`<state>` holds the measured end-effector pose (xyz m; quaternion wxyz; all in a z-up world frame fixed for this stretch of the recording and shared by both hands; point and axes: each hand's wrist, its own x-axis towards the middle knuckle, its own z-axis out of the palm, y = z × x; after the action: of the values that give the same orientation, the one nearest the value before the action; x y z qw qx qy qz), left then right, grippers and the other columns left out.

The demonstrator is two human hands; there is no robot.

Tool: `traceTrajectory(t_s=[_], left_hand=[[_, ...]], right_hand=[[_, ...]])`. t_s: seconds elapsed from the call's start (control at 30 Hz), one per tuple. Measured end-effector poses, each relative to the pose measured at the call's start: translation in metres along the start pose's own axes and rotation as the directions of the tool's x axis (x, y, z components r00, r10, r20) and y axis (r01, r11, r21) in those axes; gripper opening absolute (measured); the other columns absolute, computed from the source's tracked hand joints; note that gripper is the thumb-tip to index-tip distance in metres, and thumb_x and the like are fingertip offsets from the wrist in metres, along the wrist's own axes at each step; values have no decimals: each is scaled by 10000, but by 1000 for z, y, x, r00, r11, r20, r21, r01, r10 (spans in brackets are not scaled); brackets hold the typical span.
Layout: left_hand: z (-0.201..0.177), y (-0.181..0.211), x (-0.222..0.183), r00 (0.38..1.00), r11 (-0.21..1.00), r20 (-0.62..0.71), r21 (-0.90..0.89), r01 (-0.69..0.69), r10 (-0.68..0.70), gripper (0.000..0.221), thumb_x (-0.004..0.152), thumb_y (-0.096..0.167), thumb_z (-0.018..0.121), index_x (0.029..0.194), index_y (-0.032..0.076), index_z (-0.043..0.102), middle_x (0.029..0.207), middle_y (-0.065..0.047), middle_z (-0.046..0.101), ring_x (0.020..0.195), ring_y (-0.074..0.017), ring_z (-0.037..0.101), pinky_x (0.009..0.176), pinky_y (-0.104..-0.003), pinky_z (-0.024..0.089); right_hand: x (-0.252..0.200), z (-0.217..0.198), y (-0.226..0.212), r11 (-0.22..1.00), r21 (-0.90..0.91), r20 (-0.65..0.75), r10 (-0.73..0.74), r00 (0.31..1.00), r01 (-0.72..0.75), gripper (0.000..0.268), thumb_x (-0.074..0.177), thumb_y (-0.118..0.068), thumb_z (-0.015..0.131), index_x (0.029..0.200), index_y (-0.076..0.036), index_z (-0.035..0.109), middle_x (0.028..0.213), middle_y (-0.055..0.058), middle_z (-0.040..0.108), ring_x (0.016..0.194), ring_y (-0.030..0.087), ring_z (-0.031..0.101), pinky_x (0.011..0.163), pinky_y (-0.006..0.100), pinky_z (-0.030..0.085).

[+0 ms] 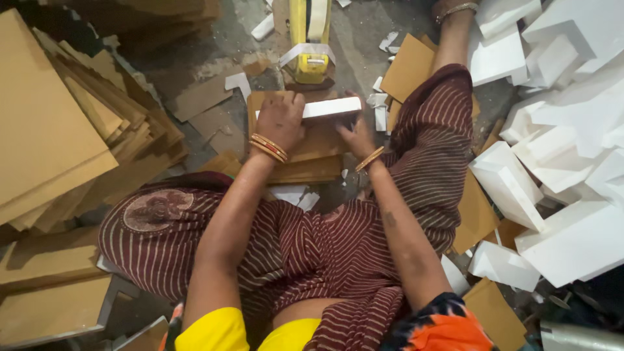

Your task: The person sits on the floor and repeatedly assembles small white boxes by folding flaps and securing them with tape from a nearby dispenser. They handle cardboard pieces and white box components, stacking finished units to the side.

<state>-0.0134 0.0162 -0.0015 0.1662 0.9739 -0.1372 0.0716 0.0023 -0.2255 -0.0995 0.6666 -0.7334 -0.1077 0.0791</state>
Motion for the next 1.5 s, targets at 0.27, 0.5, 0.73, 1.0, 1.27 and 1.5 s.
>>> traceTrajectory(t_s=[0.27, 0.5, 0.73, 1.0, 1.27, 1.5], left_hand=[[13, -1, 2, 998, 987, -63, 155, 40, -30, 348, 709, 129, 769, 1018, 126, 607, 977, -88, 639, 983, -280, 630, 911, -449, 445], [0, -11, -1, 998, 1000, -65, 31, 3, -1, 421, 688, 185, 808, 1033, 97, 583, 1022, -109, 609, 994, -313, 584, 913, -455, 414], [2, -11, -6, 996, 1000, -90, 4, 5, -5, 510, 663, 278, 847, 1043, 76, 572, 1033, -124, 599, 1010, -328, 575, 942, -479, 405], [2, -24, -17, 980, 987, -161, 90, 133, -118, 640, 599, 224, 800, 1211, 136, 633, 1079, -134, 604, 1044, -324, 551, 980, -533, 376], [-4, -33, -13, 991, 994, -106, 58, 92, -86, 584, 634, 213, 833, 1173, 133, 623, 1082, -96, 606, 1046, -297, 579, 914, -477, 409], [-4, -35, -16, 991, 997, -115, 40, 72, -67, 582, 618, 213, 851, 1145, 142, 614, 1064, -75, 611, 1012, -285, 585, 878, -453, 416]], right_hand=[[5, 5, -33, 806, -586, -90, -168, 982, 85, 439, 886, -94, 784, 1264, -95, 559, 1118, 179, 689, 1069, 377, 693, 884, 438, 550], [6, 17, -47, 791, -610, -96, -21, 995, -42, 531, 882, -298, 861, 1251, -116, 526, 1018, 159, 730, 918, 390, 705, 755, 473, 529], [11, 4, -39, 811, -585, 23, 8, 1000, 7, 596, 768, -48, 718, 1313, -97, 484, 1127, 201, 681, 1059, 423, 668, 855, 472, 543], [30, 31, -10, 793, -609, 31, 53, 998, -23, 568, 815, 14, 627, 1357, -77, 483, 1087, 261, 685, 1065, 472, 640, 891, 517, 514], [50, 14, -13, 624, -765, 206, -3, 979, 163, 322, 785, -52, 715, 1086, 0, 613, 1022, 275, 664, 959, 481, 627, 818, 510, 504], [130, 7, -72, 920, 60, -49, 390, 919, -387, 211, 1012, -237, 668, 1144, -79, 713, 882, -16, 640, 718, 89, 554, 597, 227, 472]])
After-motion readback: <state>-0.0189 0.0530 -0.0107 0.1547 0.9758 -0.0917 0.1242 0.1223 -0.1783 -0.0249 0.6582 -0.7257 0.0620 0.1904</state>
